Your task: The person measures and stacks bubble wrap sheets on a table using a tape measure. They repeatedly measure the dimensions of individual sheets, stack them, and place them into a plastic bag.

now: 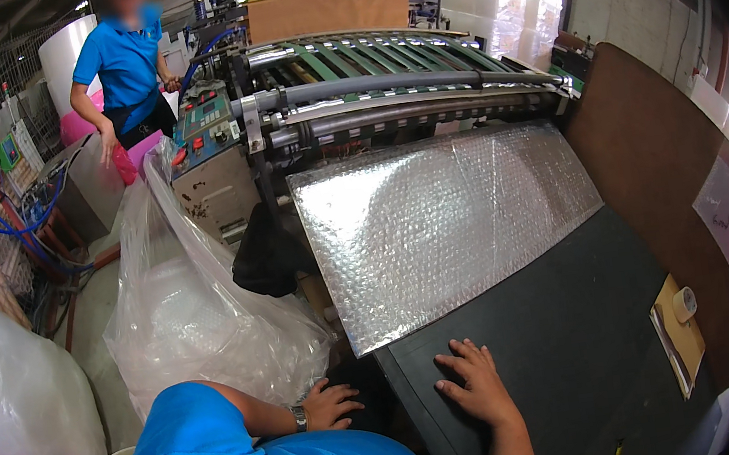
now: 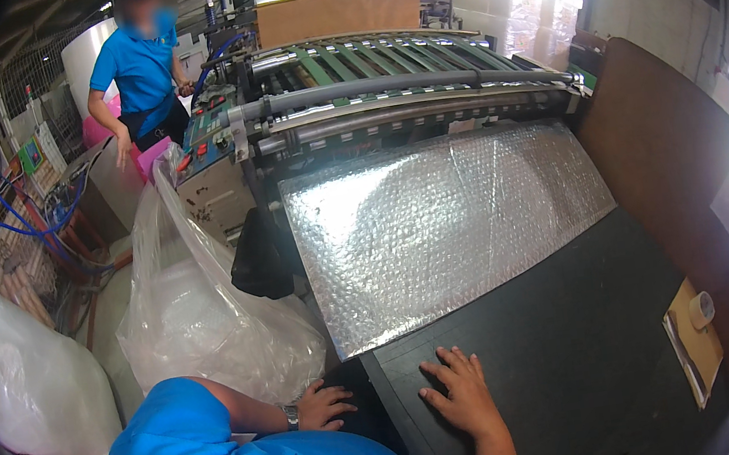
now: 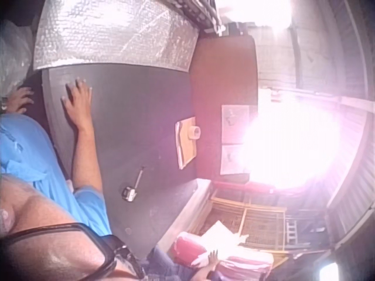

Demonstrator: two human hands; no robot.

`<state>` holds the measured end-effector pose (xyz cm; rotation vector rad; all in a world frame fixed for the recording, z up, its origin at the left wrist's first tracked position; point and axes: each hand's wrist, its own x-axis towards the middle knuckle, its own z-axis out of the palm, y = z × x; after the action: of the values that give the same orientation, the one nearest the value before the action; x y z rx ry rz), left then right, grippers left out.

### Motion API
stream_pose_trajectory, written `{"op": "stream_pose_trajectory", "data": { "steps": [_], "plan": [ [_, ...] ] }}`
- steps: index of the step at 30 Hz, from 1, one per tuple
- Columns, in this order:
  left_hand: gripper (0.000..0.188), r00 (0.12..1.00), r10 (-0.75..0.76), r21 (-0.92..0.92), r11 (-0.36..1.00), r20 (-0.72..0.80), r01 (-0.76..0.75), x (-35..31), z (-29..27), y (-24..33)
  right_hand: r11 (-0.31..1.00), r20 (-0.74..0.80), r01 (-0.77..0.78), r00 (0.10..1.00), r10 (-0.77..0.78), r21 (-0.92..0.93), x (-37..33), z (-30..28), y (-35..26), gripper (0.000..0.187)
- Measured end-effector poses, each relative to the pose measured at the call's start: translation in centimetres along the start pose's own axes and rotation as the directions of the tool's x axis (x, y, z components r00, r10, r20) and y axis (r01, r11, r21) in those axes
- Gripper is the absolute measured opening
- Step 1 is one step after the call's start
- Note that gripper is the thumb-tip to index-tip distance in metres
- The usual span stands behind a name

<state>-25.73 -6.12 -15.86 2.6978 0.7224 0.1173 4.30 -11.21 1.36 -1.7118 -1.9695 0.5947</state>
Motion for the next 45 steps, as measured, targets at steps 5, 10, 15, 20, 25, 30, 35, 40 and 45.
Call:
{"op": "stream_pose_trajectory", "data": {
  "steps": [5, 10, 15, 20, 25, 30, 35, 40, 45],
  "plan": [
    [0.041, 1.000, -0.001, 0.007, 1.000, 0.003, 0.001, -0.1, 0.1, -0.1, 1.000, 0.000, -0.005, 1.000, 0.005, -0.005, 0.0, 0.1, -0.1, 0.041],
    [0.041, 1.000, 0.001, -0.001, 1.000, -0.001, -0.001, 0.0, 0.3, -0.2, 1.000, -0.005, -0.005, 1.000, 0.005, -0.009, 0.0, 0.1, -0.2, 0.041],
    [0.042, 0.999, 0.003, -0.013, 1.000, -0.043, -0.004, -0.2, 0.3, -0.1, 1.000, -0.014, -0.004, 1.000, 0.004, -0.016, 0.1, 0.2, -0.5, 0.041],
    [0.040, 0.996, -0.020, -0.094, 0.996, -0.091, 0.012, -0.2, -0.5, -0.5, 0.999, -0.030, -0.022, 0.999, 0.021, -0.042, 0.1, 0.3, -0.8, 0.040],
    [0.046, 0.910, -0.261, 0.051, 0.955, -0.323, 0.292, -2.1, -6.3, -1.4, 0.995, -0.068, -0.069, 0.996, 0.065, -0.068, 0.3, 0.6, -1.2, 0.038],
    [0.068, 0.638, -0.756, -0.073, 0.652, -0.148, 0.755, -9.7, -7.4, -8.3, 0.990, -0.155, -0.086, 0.986, 0.068, -0.113, 0.7, 1.4, -1.5, 0.036],
    [0.078, 0.374, -0.920, 0.079, 0.384, 0.119, 0.920, -17.7, -8.1, -11.8, 0.986, -0.187, -0.116, 0.978, 0.092, -0.122, 0.9, 1.8, -1.5, 0.035],
    [0.074, 0.377, -0.877, 0.081, 0.417, 0.297, 0.905, -20.1, -10.6, -14.1, 0.981, -0.203, -0.181, 0.965, 0.164, -0.064, 1.2, 1.8, -2.1, 0.035],
    [0.044, 0.434, -0.764, 0.101, 0.538, 0.477, 0.837, -19.0, -10.2, -16.3, 0.969, -0.153, -0.242, 0.957, 0.245, 0.041, 2.6, 0.1, -2.7, 0.037]
  ]
}}
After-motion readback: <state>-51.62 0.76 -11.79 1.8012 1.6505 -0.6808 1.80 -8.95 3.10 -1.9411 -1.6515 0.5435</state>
